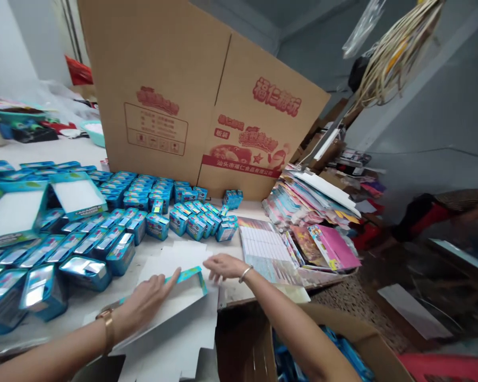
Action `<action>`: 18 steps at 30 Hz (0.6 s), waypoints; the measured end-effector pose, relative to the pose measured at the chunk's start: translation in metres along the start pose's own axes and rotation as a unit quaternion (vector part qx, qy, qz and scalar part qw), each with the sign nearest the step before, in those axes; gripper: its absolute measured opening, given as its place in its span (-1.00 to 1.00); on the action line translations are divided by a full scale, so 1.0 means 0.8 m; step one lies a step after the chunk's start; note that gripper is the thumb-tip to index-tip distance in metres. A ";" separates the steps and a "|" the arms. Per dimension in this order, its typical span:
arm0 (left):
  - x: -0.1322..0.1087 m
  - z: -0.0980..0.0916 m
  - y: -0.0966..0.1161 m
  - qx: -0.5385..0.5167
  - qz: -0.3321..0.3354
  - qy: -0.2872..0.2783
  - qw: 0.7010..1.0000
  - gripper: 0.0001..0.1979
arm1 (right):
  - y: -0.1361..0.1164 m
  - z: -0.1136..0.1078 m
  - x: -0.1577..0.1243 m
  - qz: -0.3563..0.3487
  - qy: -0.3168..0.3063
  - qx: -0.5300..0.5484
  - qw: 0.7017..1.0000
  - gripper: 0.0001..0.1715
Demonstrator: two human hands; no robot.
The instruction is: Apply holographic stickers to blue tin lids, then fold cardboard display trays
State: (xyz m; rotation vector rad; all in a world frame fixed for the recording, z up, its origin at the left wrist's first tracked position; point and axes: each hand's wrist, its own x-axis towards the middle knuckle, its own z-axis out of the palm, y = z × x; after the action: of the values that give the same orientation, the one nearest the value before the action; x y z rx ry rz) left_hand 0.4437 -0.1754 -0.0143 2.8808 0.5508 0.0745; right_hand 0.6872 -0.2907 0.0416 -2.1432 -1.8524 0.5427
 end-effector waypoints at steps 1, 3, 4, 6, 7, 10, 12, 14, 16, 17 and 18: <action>-0.001 0.004 0.005 0.018 0.004 0.017 1.000 -0.34 | 0.000 -0.002 0.007 -0.018 0.008 0.000 1.000 -0.71; -0.003 0.009 0.006 0.015 0.009 0.043 0.999 -0.41 | -0.007 0.004 0.026 -0.053 0.012 -0.011 0.998 -0.71; -0.004 0.009 0.001 -0.003 0.006 0.044 0.999 -0.42 | -0.013 0.012 0.035 -0.069 0.006 -0.020 0.997 -0.69; -0.006 0.005 -0.017 -0.045 -0.012 0.017 0.999 -0.43 | -0.026 0.030 0.049 -0.091 -0.001 -0.045 0.995 -0.71; -0.008 0.002 -0.029 -0.058 -0.023 0.001 0.998 -0.44 | -0.032 0.040 0.052 -0.096 0.003 -0.058 0.994 -0.76; -0.012 -0.005 -0.059 -0.045 -0.028 -0.022 0.998 -0.57 | -0.040 0.062 0.053 -0.102 0.016 -0.097 0.990 -0.83; -0.012 -0.004 -0.066 -0.027 -0.006 -0.010 1.000 -0.62 | -0.043 0.068 0.053 -0.111 0.000 -0.121 0.986 -0.73; -0.007 0.003 -0.060 -0.025 0.019 0.000 1.000 -0.67 | -0.047 0.070 0.057 -0.125 -0.029 -0.143 0.981 -0.77; 0.004 0.010 -0.049 -0.028 0.039 0.007 0.999 -0.74 | -0.053 0.069 0.062 -0.140 -0.054 -0.159 0.976 -0.82; 0.010 0.011 -0.044 -0.031 0.051 0.012 0.998 -0.76 | -0.056 0.068 0.062 -0.146 -0.063 -0.165 0.973 -0.81; 0.017 0.011 -0.040 -0.035 0.063 0.018 0.997 -0.77 | -0.058 0.066 0.061 -0.150 -0.069 -0.168 0.972 -0.79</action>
State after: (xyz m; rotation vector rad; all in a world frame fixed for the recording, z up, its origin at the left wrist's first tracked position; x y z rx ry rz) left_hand 0.4458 -0.1425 -0.0295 2.8488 0.3637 0.1625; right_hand 0.6283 -0.2381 0.0084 -1.9962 -2.4419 0.3378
